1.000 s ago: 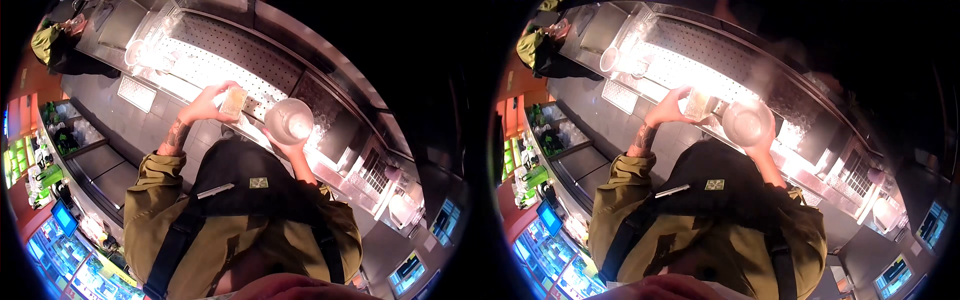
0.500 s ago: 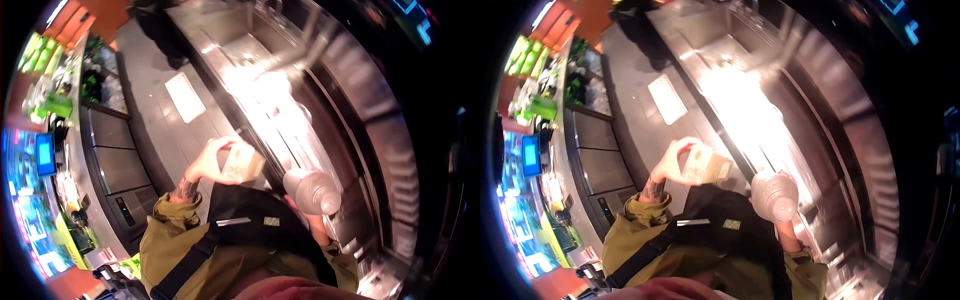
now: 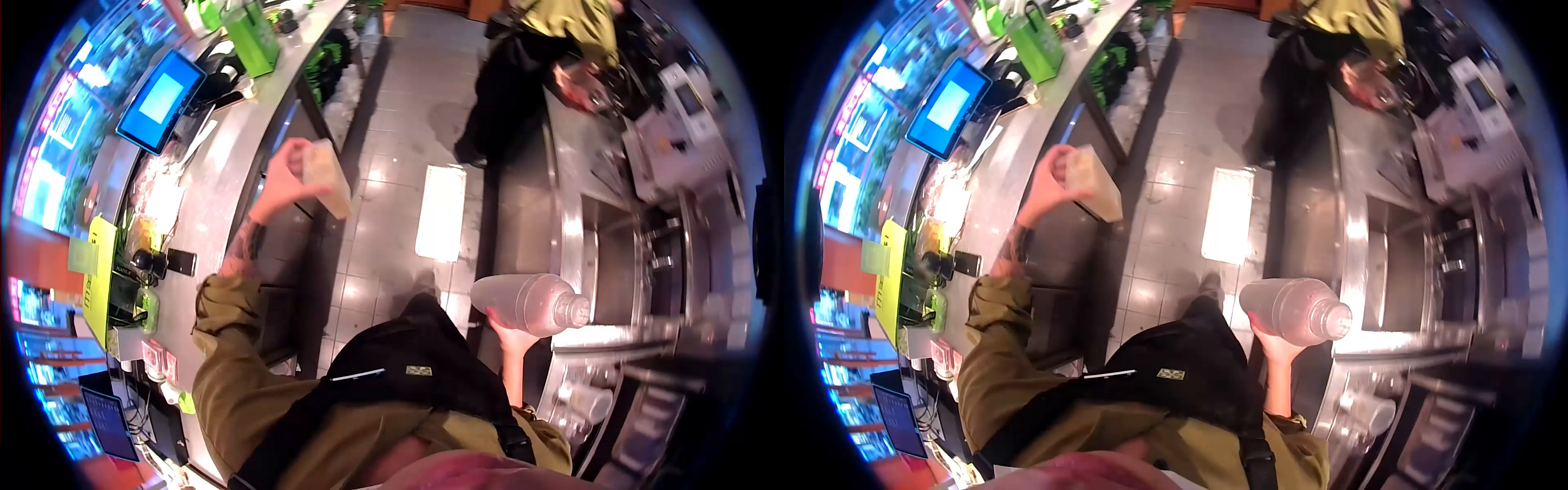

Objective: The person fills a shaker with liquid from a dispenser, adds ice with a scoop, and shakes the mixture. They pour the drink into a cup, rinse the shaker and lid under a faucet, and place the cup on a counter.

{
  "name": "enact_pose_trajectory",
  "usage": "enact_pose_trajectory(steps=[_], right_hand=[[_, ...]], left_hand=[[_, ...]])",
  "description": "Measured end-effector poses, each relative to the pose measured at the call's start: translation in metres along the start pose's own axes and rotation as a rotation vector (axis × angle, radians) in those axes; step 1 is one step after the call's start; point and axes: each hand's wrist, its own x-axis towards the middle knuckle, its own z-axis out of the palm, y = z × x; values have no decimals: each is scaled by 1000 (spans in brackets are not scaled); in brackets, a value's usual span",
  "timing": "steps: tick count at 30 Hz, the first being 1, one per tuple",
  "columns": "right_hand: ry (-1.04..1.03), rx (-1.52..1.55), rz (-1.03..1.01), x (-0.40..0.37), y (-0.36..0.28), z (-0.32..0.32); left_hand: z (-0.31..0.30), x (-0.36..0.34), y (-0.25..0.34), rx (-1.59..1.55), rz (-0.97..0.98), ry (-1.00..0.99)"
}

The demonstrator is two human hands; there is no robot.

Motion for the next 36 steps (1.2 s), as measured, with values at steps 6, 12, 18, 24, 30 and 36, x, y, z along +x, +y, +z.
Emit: enact_pose_trajectory(steps=[6, 12, 18, 24, 30, 36], right_hand=[[-167, 200, 88, 147, -5, 181], [-57, -30, -87, 247, -55, 310], [-250, -147, 86, 305, -32, 376], [-263, 76, 318, 303, -67, 441], [-323, 98, -92, 288, -92, 433], [-404, -112, -49, 277, -57, 338]], left_hand=[[-157, 174, -95, 185, 42, 452], [-299, 273, -187, 311, -83, 657], [-359, 289, -217, 256, -371, 752], [-398, 268, -270, 228, -352, 818], [-282, 268, -178, 1078, -18, 909], [44, 326, -4, -191, 539, -515]])
